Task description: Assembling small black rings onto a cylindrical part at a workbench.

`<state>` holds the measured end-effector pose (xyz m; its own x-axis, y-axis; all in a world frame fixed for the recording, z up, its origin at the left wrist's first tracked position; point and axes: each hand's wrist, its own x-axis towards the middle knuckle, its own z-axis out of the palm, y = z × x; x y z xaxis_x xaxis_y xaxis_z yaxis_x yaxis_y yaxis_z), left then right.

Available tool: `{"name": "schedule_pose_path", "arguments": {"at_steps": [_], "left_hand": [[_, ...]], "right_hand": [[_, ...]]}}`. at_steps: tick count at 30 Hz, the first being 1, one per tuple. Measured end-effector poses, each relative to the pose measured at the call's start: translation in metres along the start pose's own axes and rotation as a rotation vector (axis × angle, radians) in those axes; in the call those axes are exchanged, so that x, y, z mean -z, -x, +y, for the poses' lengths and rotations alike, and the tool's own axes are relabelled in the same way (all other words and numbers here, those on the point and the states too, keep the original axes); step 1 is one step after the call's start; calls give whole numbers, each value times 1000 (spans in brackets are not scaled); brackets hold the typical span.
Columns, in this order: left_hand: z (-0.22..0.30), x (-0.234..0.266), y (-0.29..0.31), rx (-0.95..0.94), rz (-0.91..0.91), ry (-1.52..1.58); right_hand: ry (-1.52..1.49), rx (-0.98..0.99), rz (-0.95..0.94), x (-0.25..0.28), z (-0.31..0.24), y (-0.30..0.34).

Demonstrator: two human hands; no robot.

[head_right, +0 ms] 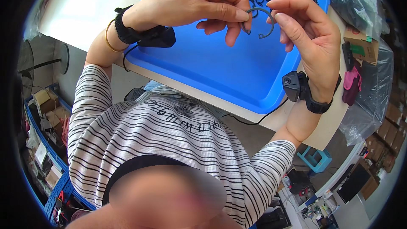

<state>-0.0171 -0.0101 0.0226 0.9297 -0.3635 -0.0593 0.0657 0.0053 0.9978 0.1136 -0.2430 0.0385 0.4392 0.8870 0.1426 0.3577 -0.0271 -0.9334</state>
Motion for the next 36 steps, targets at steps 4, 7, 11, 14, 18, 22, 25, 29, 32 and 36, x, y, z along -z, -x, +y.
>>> {"name": "schedule_pose_path", "arguments": {"at_steps": [4, 7, 11, 14, 18, 22, 25, 29, 32, 36], "left_hand": [[-8, 0, -2, -3, -42, 50], [-24, -6, -5, -119, -3, -93], [-22, -13, -3, -130, 25, -242], [-25, -11, -6, -232, 162, -392], [-9, -4, -4, -203, 124, -257], [1, -5, 1, -160, 72, -229], [2, -5, 1, -133, 61, -214], [0, -8, 1, -186, 153, -138], [-4, -6, -2, -194, 194, -156], [6, -13, 3, -255, 284, -337]], "right_hand": [[-15, 15, -20, -3, 0, 2], [-12, 61, -69, -6, 0, 0], [-32, 101, -90, -12, -2, 0], [-74, -10, -53, -5, -3, 6], [-48, -88, -92, 3, -4, 3], [-48, -65, -61, -3, -2, 0], [-70, -61, -36, -2, -4, 0], [-75, -32, -58, 7, -5, 0], [-79, -34, -22, 4, -6, 4], [-96, -15, -16, 7, -3, 3]]}}
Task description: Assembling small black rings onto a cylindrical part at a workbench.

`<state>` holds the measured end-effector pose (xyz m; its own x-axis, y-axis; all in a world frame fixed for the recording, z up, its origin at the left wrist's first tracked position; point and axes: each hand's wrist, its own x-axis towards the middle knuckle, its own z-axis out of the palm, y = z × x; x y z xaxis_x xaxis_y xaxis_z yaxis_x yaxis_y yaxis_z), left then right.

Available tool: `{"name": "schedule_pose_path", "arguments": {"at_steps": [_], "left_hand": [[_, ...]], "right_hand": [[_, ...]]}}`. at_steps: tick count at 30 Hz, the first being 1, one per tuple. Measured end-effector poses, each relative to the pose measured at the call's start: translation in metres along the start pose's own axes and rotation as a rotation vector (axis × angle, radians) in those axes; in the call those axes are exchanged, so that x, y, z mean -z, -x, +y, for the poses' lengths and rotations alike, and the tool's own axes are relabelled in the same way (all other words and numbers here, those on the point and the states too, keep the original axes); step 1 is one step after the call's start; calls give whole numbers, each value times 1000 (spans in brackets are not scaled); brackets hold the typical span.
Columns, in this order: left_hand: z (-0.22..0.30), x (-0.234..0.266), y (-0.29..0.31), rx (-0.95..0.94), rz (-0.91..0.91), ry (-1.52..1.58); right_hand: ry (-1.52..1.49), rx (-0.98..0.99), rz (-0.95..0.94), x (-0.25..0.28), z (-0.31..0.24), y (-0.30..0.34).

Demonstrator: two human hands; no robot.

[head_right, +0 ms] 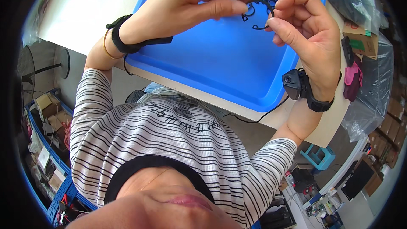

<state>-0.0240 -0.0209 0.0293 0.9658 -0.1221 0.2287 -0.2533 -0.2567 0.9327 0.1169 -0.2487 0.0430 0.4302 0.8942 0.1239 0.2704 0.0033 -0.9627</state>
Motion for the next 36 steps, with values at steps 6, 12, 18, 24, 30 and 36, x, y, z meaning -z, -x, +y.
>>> {"name": "schedule_pose_path", "arguments": {"at_steps": [6, 12, 18, 24, 30, 36], "left_hand": [[-14, -1, -6, -396, 85, -245], [-15, 0, -9, -426, -6, -255], [6, 16, -5, -383, 22, -379], [-9, 39, -14, -397, 217, -619], [-19, 44, -18, -389, 180, -561], [-21, 44, -18, -315, 143, -611]], "right_hand": [[-33, -19, -25, -1, 2, -3], [-54, -18, -43, -4, 5, -4], [-93, -20, -22, -7, 7, -6], [-17, 8, -41, -1, 6, -7], [-7, 7, -61, -3, 7, -7], [-11, -15, -84, -5, 6, -7]]}}
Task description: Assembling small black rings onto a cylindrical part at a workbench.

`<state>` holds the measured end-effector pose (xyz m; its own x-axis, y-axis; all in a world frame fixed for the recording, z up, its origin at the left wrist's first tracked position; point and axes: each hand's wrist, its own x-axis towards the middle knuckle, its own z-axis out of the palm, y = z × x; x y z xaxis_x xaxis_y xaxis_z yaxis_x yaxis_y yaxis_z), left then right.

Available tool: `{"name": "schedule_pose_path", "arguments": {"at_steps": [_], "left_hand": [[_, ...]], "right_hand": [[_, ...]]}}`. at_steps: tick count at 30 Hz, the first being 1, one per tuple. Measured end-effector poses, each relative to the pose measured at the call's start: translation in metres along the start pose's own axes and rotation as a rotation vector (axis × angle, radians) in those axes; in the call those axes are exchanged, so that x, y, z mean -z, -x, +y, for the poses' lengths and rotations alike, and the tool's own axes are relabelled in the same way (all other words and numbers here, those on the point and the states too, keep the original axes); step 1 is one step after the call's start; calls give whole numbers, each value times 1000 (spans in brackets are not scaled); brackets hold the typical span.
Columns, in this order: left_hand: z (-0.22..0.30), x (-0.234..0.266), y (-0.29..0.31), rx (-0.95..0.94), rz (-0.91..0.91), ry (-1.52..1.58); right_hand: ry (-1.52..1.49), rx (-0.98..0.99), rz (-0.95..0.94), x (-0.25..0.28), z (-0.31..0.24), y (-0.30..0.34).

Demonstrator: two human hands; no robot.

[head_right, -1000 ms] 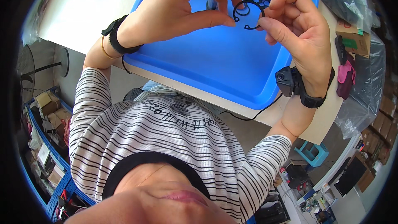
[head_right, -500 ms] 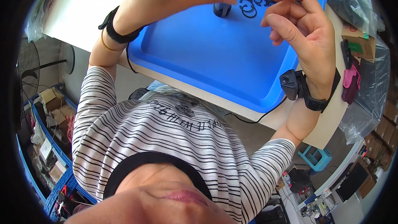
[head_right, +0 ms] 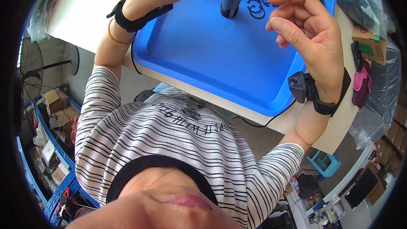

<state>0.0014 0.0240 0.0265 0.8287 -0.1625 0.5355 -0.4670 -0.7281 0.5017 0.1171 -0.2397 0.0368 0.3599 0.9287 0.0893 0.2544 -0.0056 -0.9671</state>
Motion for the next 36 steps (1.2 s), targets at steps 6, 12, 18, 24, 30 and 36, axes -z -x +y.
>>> {"name": "schedule_pose_path", "arguments": {"at_steps": [6, 12, 18, 24, 30, 36], "left_hand": [[1, 1, 0, 35, -39, 10], [4, 4, 1, 53, -67, 15], [2, 3, 4, 36, -55, 18], [5, 2, 8, -23, -29, -26], [6, 7, 7, -52, 32, -13], [5, -2, 6, -83, 41, 12]], "right_hand": [[13, 15, -28, 1, 2, 0], [10, 21, -44, 1, 3, -1], [18, 16, -56, 0, 4, -1], [52, 9, 9, 6, 4, 4], [481, -4, 336, 53, 29, -6], [963, -275, 124, 66, 67, -4]]}}
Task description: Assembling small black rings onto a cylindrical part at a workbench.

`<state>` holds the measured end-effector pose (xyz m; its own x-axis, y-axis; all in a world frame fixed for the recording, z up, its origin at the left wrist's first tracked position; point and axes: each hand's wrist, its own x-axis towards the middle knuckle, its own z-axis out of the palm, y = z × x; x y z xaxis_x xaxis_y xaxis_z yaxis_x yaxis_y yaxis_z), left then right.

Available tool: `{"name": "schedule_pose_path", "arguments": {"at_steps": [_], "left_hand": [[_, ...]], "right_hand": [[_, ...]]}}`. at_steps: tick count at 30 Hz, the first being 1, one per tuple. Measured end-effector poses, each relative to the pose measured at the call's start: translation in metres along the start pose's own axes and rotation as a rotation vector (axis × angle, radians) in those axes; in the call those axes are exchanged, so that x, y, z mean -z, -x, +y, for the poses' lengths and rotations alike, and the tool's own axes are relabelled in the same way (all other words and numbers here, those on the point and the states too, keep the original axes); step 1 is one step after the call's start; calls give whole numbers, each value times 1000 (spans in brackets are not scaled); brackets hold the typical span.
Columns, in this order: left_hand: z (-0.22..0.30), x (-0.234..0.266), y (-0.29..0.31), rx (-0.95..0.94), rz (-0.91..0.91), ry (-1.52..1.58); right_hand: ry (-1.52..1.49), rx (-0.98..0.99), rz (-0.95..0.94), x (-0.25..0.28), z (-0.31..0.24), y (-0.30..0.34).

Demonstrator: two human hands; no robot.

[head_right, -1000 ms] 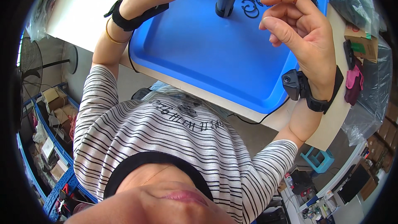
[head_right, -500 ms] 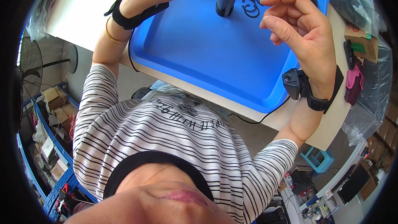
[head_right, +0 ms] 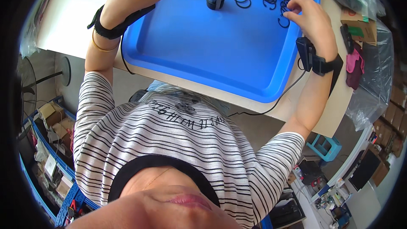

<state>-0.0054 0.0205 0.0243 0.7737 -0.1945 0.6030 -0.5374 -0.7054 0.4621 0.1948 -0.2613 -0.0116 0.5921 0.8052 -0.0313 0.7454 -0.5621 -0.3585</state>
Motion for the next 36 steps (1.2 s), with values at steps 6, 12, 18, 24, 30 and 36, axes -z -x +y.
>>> {"name": "schedule_pose_path", "arguments": {"at_steps": [6, 12, 18, 24, 30, 36], "left_hand": [[2, 2, 1, -4, -11, 27], [4, 3, -1, -54, -29, -29], [2, 0, -4, -126, -10, -14], [8, 5, -5, -5, -43, 36], [20, 10, -4, 38, -59, 38], [-4, -1, -6, -172, 47, 2]], "right_hand": [[457, -76, -82, -18, -9, 2], [402, -97, -179, -17, -5, -11], [410, -46, -167, -21, 15, -22], [336, 92, -12, -12, 34, -26], [170, 82, 162, 15, 49, -31], [-488, 135, 318, 31, 54, -39]]}}
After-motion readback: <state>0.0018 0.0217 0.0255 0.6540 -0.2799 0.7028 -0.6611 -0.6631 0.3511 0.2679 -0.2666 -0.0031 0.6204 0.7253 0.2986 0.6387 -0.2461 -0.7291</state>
